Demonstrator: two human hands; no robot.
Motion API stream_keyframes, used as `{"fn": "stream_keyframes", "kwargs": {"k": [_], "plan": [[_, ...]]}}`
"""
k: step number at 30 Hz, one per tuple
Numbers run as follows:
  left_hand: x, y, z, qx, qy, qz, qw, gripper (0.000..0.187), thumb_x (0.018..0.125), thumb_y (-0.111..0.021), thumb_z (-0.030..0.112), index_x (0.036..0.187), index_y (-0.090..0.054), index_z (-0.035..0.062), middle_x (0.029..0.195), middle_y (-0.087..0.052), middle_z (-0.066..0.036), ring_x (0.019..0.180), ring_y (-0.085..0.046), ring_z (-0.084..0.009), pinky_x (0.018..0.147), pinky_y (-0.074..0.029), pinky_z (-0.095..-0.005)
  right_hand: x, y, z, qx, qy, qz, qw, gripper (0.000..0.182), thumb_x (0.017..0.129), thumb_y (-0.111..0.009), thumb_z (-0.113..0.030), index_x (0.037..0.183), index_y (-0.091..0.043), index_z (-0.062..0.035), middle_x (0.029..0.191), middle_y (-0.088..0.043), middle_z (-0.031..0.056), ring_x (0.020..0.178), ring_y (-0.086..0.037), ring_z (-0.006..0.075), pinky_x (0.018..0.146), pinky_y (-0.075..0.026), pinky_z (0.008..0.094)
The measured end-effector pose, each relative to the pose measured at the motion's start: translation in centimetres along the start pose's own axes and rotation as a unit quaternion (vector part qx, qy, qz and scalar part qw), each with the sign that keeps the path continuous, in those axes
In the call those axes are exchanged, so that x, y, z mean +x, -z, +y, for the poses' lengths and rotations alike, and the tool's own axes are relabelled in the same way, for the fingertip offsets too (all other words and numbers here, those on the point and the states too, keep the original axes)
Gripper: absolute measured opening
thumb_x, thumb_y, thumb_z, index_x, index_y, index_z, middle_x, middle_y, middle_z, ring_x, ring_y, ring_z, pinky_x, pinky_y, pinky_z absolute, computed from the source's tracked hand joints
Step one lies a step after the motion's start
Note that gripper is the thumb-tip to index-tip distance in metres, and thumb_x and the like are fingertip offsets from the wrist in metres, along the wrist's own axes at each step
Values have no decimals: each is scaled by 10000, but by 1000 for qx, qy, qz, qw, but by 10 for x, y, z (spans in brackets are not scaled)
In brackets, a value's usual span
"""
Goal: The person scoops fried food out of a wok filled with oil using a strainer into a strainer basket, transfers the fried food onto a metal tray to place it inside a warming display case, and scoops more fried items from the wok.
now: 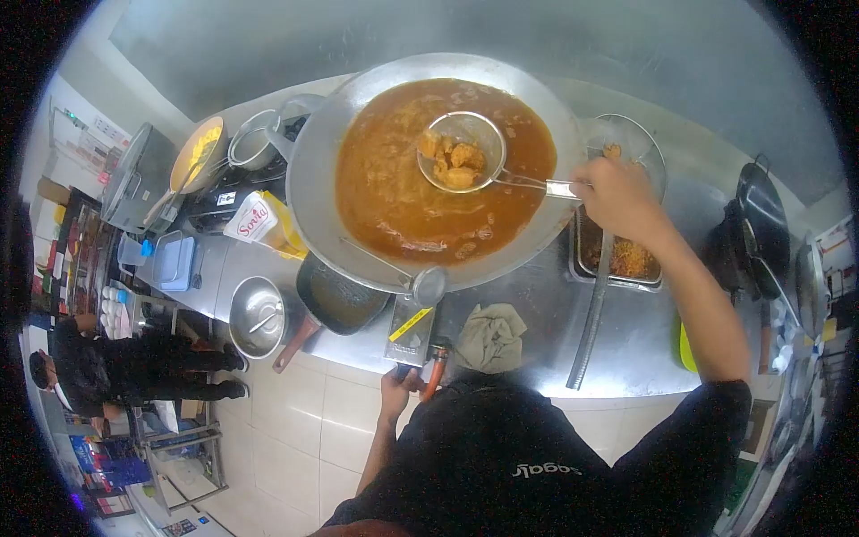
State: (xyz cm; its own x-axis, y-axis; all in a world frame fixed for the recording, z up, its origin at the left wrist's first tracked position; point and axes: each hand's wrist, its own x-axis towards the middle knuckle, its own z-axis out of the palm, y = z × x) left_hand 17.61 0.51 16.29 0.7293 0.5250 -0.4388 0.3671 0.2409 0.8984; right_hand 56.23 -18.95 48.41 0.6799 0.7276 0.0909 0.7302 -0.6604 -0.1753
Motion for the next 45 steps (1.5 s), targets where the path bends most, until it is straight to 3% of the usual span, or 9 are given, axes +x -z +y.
{"fn": "stream_keyframes", "kwargs": {"k": [6, 15, 18, 21, 24, 36, 39, 42, 45], "plan": [[0, 0, -6, -10, -1, 7, 1000, 158, 899, -586, 105, 868, -605, -49, 688, -620, -71, 592, -590, -130, 557, -477, -274, -7, 3, -11, -71, -52, 36, 995, 160, 854, -552, -152, 870, -679, -57, 811, -653, 180, 803, -622, 376, 736, -478, 465], [-1, -3, -2, -17, -11, 17, 1000, 173, 898, -589, 113, 838, -604, -48, 671, -609, -68, 578, -589, -137, 548, -476, -276, -13, 8, -5, -51, -52, 42, 996, 172, 847, -566, -176, 891, -693, -69, 840, -652, 187, 809, -618, 385, 744, -474, 462], [-2, -4, -2, -18, -14, 20, 1000, 181, 899, -590, 121, 825, -600, -44, 658, -602, -66, 569, -587, -140, 542, -477, -280, -11, 15, 5, 8, -47, -3, 999, 177, 846, -569, -170, 887, -685, -42, 792, -659, 172, 758, -641, 340, 695, -485, 423], [-3, -5, 2, -18, -12, 22, 1000, 191, 902, -590, 129, 812, -595, -40, 649, -599, -66, 561, -585, -141, 539, -478, -285, -7, 27, 24, 171, -66, -133, 974, 150, 854, -580, -112, 913, -658, 2, 696, -604, 58, 622, -553, 160, 592, -444, 306], [-3, -5, 0, -7, -14, 22, 1000, 200, 906, -587, 135, 805, -593, -37, 643, -601, -68, 557, -583, -141, 537, -477, -287, -13, 33, 21, 275, -104, -223, 929, 161, 872, -570, -112, 887, -654, 24, 689, -548, -14, 625, -470, 60, 549, -396, 245], [-1, -5, -2, -1, -32, 9, 999, 212, 925, -564, 138, 798, -587, -31, 641, -615, -74, 566, -583, -137, 554, -464, -284, -26, 49, 4, 386, -125, -239, 882, 170, 879, -553, -103, 865, -664, 25, 613, -474, -48, 536, -375, 43, 486, -288, 202], [0, -3, -6, -4, -34, 5, 999, 213, 929, -561, 142, 800, -584, -25, 642, -617, -72, 569, -586, -136, 556, -465, -284, -27, 39, 15, 356, -91, -236, 899, 179, 883, -566, -132, 893, -677, 8, 721, -575, -5, 598, -434, 54, 527, -360, 220], [0, -5, -6, 0, -40, 11, 999, 210, 932, -559, 148, 810, -584, -21, 647, -620, -71, 570, -592, -137, 546, -467, -279, -28, 29, 22, 397, -114, -250, 876, 180, 883, -568, -132, 892, -680, 8, 704, -569, -6, 613, -440, 59, 550, -373, 224], [-3, -6, -2, -3, -31, 12, 999, 209, 933, -560, 154, 819, -585, -19, 652, -622, -72, 574, -600, -139, 538, -471, -273, -34, 33, 12, 363, -96, -196, 906, 174, 885, -553, -111, 864, -647, 33, 648, -525, -2, 572, -437, 83, 524, -360, 250]]}}
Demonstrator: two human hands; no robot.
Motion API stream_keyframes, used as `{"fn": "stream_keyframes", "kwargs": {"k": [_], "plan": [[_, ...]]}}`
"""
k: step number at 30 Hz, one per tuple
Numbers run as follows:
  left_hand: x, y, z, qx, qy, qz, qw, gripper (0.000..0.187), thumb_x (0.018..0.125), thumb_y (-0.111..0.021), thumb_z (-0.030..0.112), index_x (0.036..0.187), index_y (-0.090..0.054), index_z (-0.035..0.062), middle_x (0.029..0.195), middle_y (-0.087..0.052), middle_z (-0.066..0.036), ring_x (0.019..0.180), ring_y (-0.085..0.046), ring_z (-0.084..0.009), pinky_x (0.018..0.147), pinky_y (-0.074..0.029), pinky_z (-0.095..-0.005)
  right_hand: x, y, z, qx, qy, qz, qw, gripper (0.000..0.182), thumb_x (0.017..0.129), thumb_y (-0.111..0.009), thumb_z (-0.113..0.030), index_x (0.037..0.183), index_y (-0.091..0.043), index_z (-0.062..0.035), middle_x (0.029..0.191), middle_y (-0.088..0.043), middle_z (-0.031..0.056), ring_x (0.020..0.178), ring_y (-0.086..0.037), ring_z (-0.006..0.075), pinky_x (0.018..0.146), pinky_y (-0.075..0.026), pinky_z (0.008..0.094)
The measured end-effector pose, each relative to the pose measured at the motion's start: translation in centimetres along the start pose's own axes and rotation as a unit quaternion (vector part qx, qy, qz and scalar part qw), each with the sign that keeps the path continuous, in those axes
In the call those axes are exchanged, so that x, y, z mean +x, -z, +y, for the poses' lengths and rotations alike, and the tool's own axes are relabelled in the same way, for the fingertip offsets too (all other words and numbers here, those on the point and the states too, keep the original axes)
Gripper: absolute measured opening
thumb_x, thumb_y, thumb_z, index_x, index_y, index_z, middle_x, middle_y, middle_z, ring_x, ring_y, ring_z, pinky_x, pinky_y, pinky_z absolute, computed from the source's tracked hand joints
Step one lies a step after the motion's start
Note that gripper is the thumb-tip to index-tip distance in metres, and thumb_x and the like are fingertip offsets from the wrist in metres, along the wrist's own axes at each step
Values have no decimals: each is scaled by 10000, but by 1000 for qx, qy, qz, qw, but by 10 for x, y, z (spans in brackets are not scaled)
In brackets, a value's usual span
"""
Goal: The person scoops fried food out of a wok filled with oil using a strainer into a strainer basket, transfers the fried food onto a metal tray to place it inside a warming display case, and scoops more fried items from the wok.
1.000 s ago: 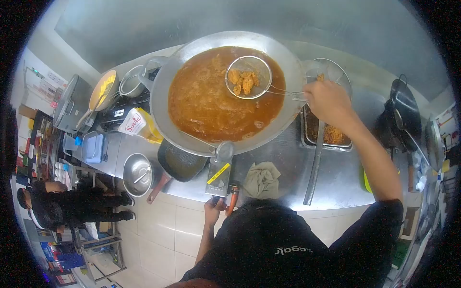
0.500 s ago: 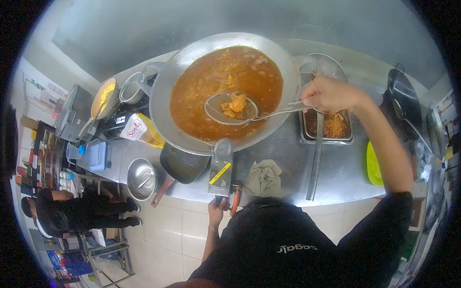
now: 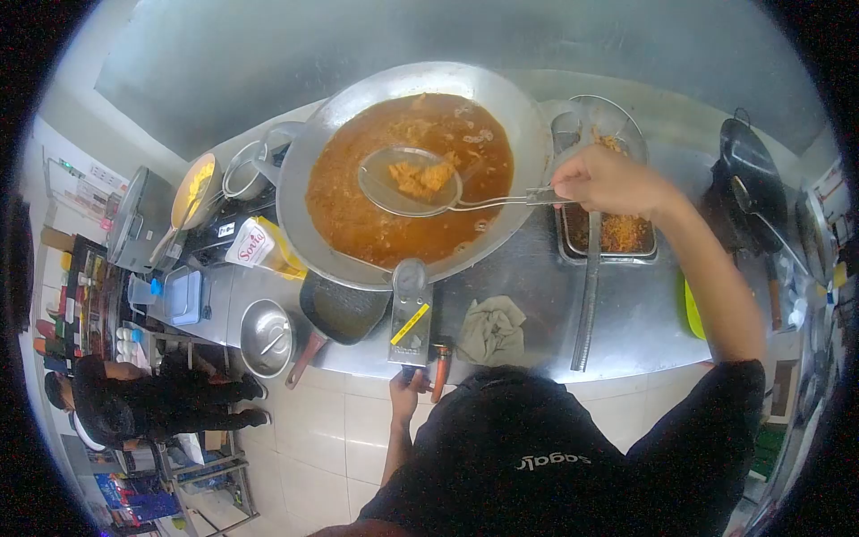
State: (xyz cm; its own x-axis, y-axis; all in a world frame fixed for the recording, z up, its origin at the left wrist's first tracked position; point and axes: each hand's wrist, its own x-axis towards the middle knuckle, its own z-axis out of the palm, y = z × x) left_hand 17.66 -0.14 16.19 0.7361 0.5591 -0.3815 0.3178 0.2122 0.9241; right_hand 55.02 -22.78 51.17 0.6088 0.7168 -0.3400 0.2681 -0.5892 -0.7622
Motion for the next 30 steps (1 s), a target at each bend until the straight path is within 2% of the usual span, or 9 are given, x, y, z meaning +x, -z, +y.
{"fn": "stream_keyframes", "kwargs": {"k": [3, 6, 9, 12, 18, 21, 24, 27, 30], "plan": [[0, 1, 0, 6, 0, -3, 1000, 213, 933, -565, 163, 824, -586, -20, 657, -624, -75, 584, -610, -142, 539, -476, -269, -1, -9, 6, -166, 105, 107, 975, 212, 874, -560, -141, 908, -647, 49, 679, -590, 63, 646, -517, 122, 617, -431, 286], [1, 1, -1, 13, -4, -6, 1000, 219, 932, -570, 173, 833, -589, -22, 660, -627, -76, 592, -616, -144, 545, -480, -271, -2, -20, 15, -223, 116, 154, 956, 222, 868, -557, -141, 922, -623, 64, 707, -601, 101, 683, -549, 146, 663, -452, 315], [0, 1, -1, 13, -6, -6, 1000, 225, 931, -574, 181, 840, -591, -25, 663, -631, -77, 595, -620, -146, 549, -481, -273, 1, -13, 22, -97, 98, 81, 987, 205, 878, -555, -145, 882, -643, 41, 706, -603, 79, 646, -508, 111, 620, -428, 278], [2, 2, -4, 19, -13, -3, 1000, 227, 930, -576, 182, 841, -596, -26, 668, -639, -80, 595, -621, -145, 554, -481, -273, -5, -14, 11, 130, -24, 34, 991, 191, 888, -553, -155, 867, -655, 5, 694, -583, 32, 597, -447, 77, 565, -381, 241], [3, 4, -10, 27, -9, -4, 1000, 216, 925, -581, 189, 847, -614, -10, 677, -650, -79, 599, -621, -140, 559, -480, -271, -15, -20, 21, 44, -51, -10, 998, 176, 927, -545, -159, 914, -632, -6, 746, -563, -34, 644, -443, 29, 579, -380, 206], [2, 2, -7, 16, -2, -5, 1000, 220, 924, -583, 198, 849, -616, -6, 678, -648, -74, 603, -620, -139, 558, -478, -268, -19, -27, 19, 26, -24, 44, 998, 201, 886, -570, -179, 881, -653, 4, 672, -569, 29, 595, -494, 111, 564, -401, 275], [3, 2, -8, 25, 3, 2, 1000, 227, 925, -582, 202, 845, -612, -8, 679, -644, -72, 606, -619, -137, 558, -477, -265, -19, -31, 29, -129, 103, 137, 977, 193, 876, -552, -179, 867, -649, -13, 719, -627, 132, 674, -608, 247, 630, -457, 369], [3, 3, -10, 19, -2, 0, 1000, 227, 925, -584, 203, 844, -610, -8, 681, -641, -69, 608, -617, -137, 557, -475, -261, -30, -36, 16, -280, 80, 212, 933, 186, 872, -529, -183, 861, -648, -40, 811, -630, 199, 787, -615, 363, 704, -465, 446], [3, 5, -14, 16, -9, -6, 1000, 228, 922, -590, 212, 849, -613, -2, 682, -640, -65, 605, -615, -136, 553, -467, -258, -36, -31, 8, -318, 25, 231, 919, 169, 852, -563, -168, 916, -654, -41, 827, -630, 195, 811, -593, 398, 718, -459, 474]]}}
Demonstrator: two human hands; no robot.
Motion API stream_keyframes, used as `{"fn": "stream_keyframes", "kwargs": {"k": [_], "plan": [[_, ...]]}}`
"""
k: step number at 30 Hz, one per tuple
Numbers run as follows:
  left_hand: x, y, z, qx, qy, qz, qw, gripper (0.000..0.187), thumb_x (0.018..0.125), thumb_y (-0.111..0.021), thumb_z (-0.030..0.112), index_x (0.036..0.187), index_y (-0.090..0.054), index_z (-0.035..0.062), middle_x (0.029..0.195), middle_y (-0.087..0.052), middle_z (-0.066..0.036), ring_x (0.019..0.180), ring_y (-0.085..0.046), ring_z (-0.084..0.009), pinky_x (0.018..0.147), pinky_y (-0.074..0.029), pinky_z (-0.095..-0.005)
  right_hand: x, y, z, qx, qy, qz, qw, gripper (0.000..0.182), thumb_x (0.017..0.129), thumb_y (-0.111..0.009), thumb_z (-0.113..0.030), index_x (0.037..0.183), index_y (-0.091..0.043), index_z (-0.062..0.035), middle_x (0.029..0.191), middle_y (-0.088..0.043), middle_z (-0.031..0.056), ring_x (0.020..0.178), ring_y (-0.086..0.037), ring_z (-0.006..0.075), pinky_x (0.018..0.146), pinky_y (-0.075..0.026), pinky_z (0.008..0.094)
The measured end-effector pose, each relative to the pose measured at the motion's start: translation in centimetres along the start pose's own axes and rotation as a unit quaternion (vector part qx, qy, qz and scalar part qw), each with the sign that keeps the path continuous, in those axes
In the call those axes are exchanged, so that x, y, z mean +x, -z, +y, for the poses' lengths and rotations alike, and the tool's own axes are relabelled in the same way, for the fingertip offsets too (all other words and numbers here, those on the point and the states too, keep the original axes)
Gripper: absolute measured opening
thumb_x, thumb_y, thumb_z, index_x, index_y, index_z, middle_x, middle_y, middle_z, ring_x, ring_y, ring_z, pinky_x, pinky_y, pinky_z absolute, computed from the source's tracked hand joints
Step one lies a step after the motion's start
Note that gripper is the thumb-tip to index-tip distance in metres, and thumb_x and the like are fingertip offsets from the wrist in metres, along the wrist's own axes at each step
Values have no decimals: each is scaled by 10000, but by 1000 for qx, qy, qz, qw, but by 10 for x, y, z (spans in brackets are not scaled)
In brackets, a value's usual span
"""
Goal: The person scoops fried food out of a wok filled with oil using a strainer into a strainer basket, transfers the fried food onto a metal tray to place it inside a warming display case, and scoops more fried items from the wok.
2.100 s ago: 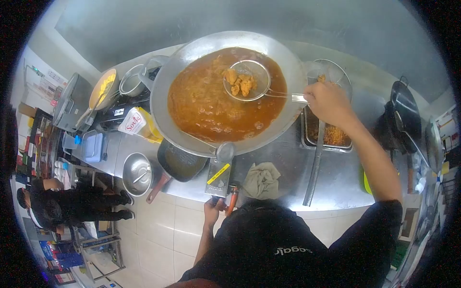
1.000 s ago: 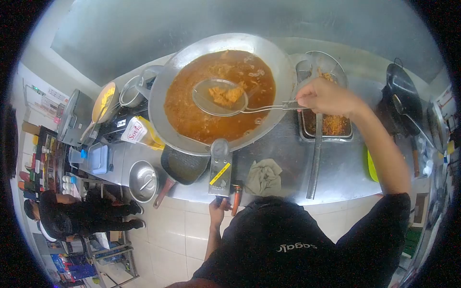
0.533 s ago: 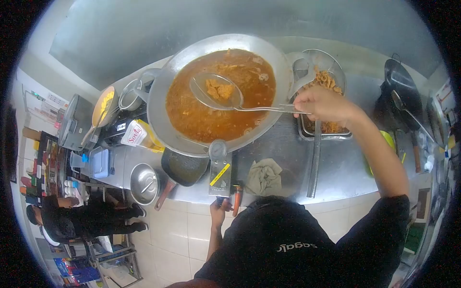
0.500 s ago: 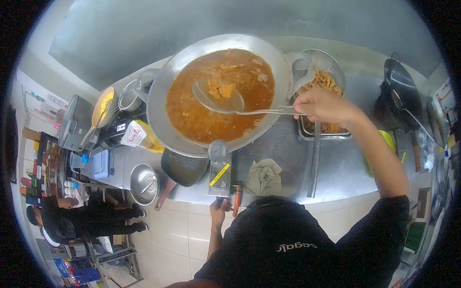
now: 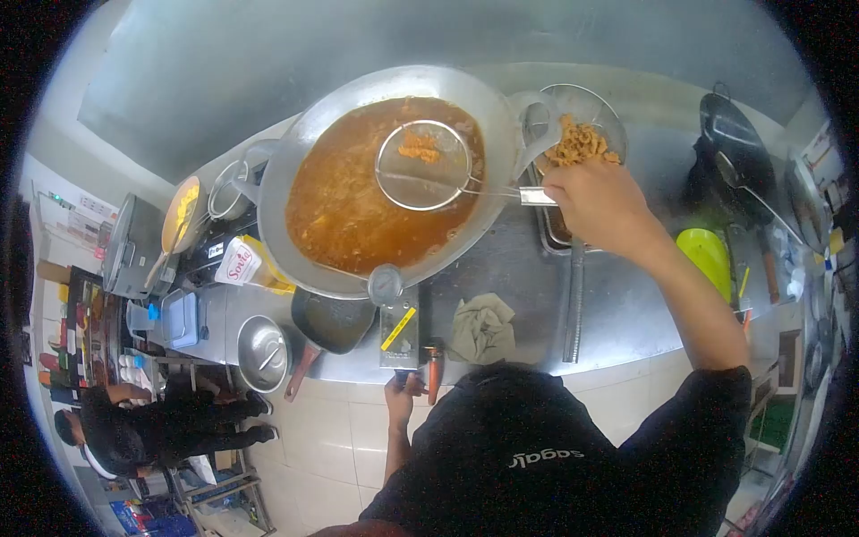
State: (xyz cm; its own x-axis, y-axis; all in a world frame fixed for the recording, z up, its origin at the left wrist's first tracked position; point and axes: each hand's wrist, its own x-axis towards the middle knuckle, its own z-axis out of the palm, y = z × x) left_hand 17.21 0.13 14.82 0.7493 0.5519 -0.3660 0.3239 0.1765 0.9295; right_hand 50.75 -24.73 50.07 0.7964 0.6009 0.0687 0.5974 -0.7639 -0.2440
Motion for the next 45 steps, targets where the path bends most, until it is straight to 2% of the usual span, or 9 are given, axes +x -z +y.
{"fn": "stream_keyframes", "kwargs": {"k": [12, 17, 24, 30, 32, 36, 39, 43, 45], "plan": [[-17, -15, -8, -9, -76, 101, 992, 142, 895, -622, 139, 853, -591, 6, 648, -576, -29, 565, -548, -99, 556, -455, -241, -8, 70, 115, -12, -52, 157, 986, 210, 855, -557, -165, 896, -611, 35, 742, -616, 190, 728, -607, 330, 701, -456, 375], [-31, -12, -35, 11, -114, 184, 976, 170, 928, -581, 158, 851, -525, 17, 660, -492, -24, 533, -473, -85, 468, -451, -230, -27, 68, 143, -195, -174, 135, 956, 217, 852, -591, -217, 925, -656, -23, 848, -667, 187, 838, -658, 341, 748, -513, 404], [-34, 9, -70, -3, -74, 202, 977, 202, 947, -551, 203, 928, -496, 9, 660, -446, -13, 524, -467, -80, 436, -435, -222, -10, -11, 206, -403, -202, 47, 891, 148, 850, -537, -126, 905, -674, -133, 848, -694, 117, 796, -692, 264, 653, -560, 374], [-40, 23, -96, 7, 55, 182, 982, 215, 917, -596, 234, 961, -521, 37, 711, -515, -47, 537, -557, -120, 453, -439, -228, -9, 13, 258, -339, -220, 133, 905, 153, 828, -566, -158, 866, -663, -46, 861, -685, 165, 765, -690, 296, 675, -549, 380], [-42, 25, -103, 23, 91, 164, 982, 213, 910, -603, 234, 975, -532, 43, 728, -539, -60, 550, -587, -136, 454, -437, -227, -9, 25, 296, -216, -126, 155, 956, 172, 820, -585, -175, 861, -649, -20, 788, -676, 161, 683, -677, 275, 638, -526, 370], [-50, 30, -131, 15, 153, 113, 982, 237, 896, -614, 245, 1004, -558, 42, 762, -578, -79, 566, -616, -153, 459, -445, -237, 23, 60, 244, 58, -188, 90, 976, 192, 817, -615, -193, 864, -627, -7, 617, -611, 114, 545, -605, 212, 565, -464, 342], [-53, 32, -146, 52, 209, 92, 972, 267, 880, -621, 256, 1023, -573, 36, 775, -596, -87, 571, -624, -157, 466, -459, -251, 44, 75, 174, 70, -134, 85, 985, 173, 829, -603, -174, 871, -617, -7, 533, -530, 80, 507, -551, 174, 542, -428, 320], [-54, 37, -159, 55, 230, 99, 967, 268, 868, -616, 240, 1028, -580, 28, 778, -606, -91, 583, -637, -168, 474, -473, -265, 85, 64, 108, -192, 57, 176, 964, 148, 853, -550, -145, 888, -622, -21, 722, -649, 165, 666, -658, 277, 613, -497, 386], [-52, 39, -163, 48, 228, 110, 966, 267, 869, -613, 235, 1031, -577, 27, 785, -606, -97, 578, -635, -171, 468, -473, -268, 106, 58, 59, -262, 34, 131, 956, 135, 833, -552, -119, 884, -638, -27, 807, -664, 175, 746, -666, 306, 648, -518, 404]]}}
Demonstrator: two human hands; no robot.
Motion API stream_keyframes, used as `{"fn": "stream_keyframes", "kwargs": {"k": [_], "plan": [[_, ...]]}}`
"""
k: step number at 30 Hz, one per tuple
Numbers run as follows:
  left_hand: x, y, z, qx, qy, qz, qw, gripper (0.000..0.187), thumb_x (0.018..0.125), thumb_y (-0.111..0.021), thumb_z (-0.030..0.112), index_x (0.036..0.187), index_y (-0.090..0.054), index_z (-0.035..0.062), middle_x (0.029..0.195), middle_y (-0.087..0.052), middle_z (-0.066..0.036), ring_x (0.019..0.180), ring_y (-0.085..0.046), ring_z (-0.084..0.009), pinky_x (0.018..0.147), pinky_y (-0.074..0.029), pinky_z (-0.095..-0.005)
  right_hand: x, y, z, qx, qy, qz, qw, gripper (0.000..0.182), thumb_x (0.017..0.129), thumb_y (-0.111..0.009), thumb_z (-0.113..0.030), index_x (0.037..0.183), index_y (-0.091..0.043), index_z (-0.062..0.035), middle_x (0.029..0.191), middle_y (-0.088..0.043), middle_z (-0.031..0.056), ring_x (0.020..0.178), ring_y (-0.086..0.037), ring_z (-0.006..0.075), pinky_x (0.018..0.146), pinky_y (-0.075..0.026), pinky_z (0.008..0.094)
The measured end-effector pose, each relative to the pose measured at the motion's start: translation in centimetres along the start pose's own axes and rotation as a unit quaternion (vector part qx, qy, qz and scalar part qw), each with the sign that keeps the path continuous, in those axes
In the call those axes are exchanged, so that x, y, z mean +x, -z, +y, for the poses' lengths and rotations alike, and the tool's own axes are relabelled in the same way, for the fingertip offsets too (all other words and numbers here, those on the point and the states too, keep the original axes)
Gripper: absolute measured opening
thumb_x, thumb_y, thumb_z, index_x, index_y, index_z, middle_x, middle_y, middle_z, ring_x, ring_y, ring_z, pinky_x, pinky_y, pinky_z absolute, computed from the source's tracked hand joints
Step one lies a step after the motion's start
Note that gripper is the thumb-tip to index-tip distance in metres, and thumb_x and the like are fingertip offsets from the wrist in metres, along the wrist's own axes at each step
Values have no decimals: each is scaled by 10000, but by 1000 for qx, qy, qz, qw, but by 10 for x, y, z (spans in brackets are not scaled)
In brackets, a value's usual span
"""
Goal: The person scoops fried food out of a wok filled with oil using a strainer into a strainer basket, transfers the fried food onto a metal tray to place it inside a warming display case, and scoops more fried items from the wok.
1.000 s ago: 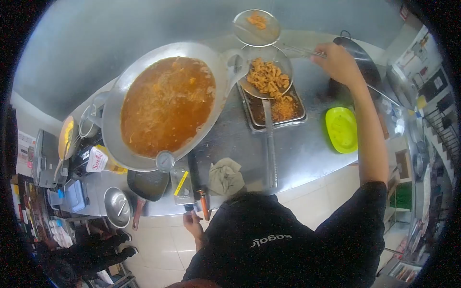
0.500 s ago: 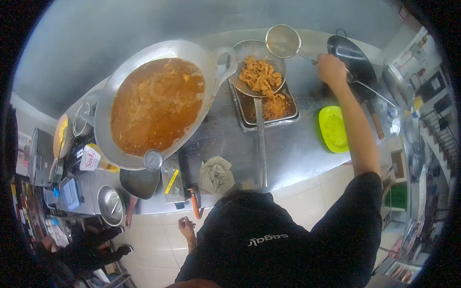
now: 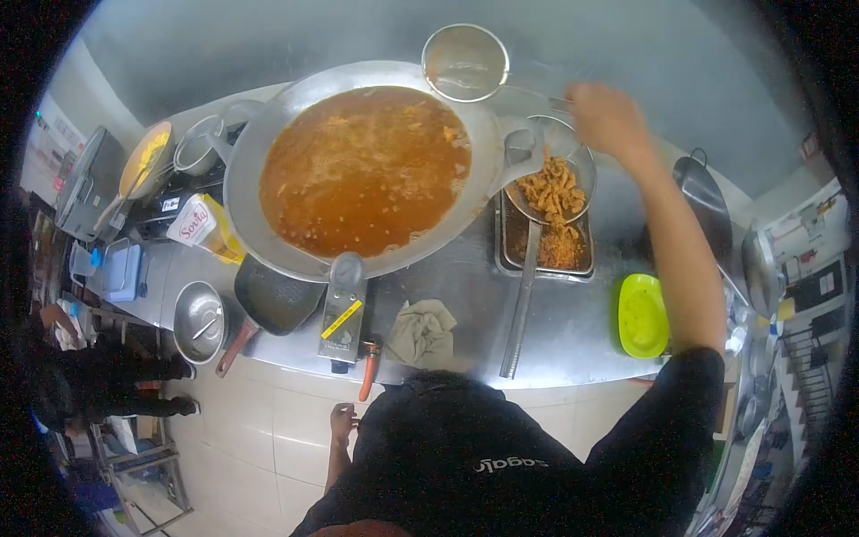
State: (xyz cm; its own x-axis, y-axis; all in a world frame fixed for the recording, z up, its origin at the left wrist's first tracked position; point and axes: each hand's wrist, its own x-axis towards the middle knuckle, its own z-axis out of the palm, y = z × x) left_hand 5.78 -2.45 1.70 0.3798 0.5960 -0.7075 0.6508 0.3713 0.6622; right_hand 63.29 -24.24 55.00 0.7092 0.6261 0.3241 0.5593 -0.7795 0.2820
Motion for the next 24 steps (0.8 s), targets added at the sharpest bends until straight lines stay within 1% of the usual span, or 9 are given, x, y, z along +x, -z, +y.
{"fn": "stream_keyframes", "kwargs": {"k": [1, 4, 6, 10, 13, 16, 19, 22, 24], "plan": [[2, 0, -3, -6, 0, 4, 1000, 266, 869, -612, 232, 1033, -575, 26, 788, -606, -99, 575, -634, -173, 465, -473, -269, 12, 7, -20, -36, 1, -24, 999, 133, 824, -553, -106, 882, -646, -30, 849, -671, 180, 786, -670, 320, 666, -528, 413], [6, 2, -11, -75, 14, 11, 997, 273, 869, -612, 229, 1044, -565, 25, 787, -605, -103, 568, -629, -175, 462, -472, -269, 44, 14, -64, -140, 60, -23, 988, 146, 796, -552, -62, 878, -671, -38, 855, -680, 158, 804, -676, 320, 678, -544, 399], [7, 1, -18, -96, 32, 26, 995, 276, 883, -597, 246, 1050, -554, 31, 776, -604, -98, 559, -623, -177, 461, -468, -265, 60, 20, -87, -172, 65, -53, 982, 146, 793, -557, -63, 858, -686, -42, 865, -684, 155, 802, -677, 323, 678, -547, 394], [1, 3, -43, -134, 74, 33, 988, 290, 895, -577, 273, 1053, -543, 32, 774, -609, -97, 569, -620, -176, 463, -467, -268, 72, 23, -110, -214, 54, -156, 963, 158, 762, -590, -95, 855, -705, -39, 876, -690, 156, 792, -683, 305, 670, -552, 380], [0, 7, -65, -123, 112, 37, 985, 289, 892, -584, 270, 1058, -541, 37, 774, -610, -98, 578, -615, -178, 467, -469, -270, 66, 17, -107, -146, 82, -239, 956, 196, 746, -630, -157, 821, -684, 16, 819, -676, 186, 737, -670, 315, 654, -526, 390], [2, 16, -78, -137, 138, 15, 981, 292, 891, -587, 269, 1069, -537, 44, 790, -615, -105, 570, -610, -188, 474, -475, -281, 74, -1, -83, 29, 148, -319, 936, 235, 745, -624, -173, 844, -666, 36, 733, -665, 161, 627, -632, 256, 596, -489, 375], [10, 28, -79, -126, 153, 27, 980, 322, 891, -584, 276, 1102, -523, 41, 812, -615, -120, 610, -624, -213, 493, -487, -317, 70, -19, -57, 142, 60, -353, 923, 191, 763, -588, -144, 819, -658, 24, 643, -616, 116, 571, -567, 185, 559, -450, 353], [17, 38, -71, -144, 147, 41, 978, 337, 894, -574, 279, 1121, -513, 37, 839, -618, -132, 634, -631, -224, 516, -491, -327, 55, -26, -41, 232, 27, -319, 919, 185, 777, -583, -142, 799, -645, 31, 614, -582, 87, 572, -550, 149, 549, -440, 335], [20, 43, -62, -149, 143, 46, 977, 344, 898, -568, 282, 1130, -509, 35, 858, -620, -137, 643, -633, -228, 529, -492, -328, 48, -28, -37, 241, 9, -312, 919, 182, 780, -579, -135, 811, -651, 29, 623, -591, 85, 573, -550, 145, 554, -443, 334]]}}
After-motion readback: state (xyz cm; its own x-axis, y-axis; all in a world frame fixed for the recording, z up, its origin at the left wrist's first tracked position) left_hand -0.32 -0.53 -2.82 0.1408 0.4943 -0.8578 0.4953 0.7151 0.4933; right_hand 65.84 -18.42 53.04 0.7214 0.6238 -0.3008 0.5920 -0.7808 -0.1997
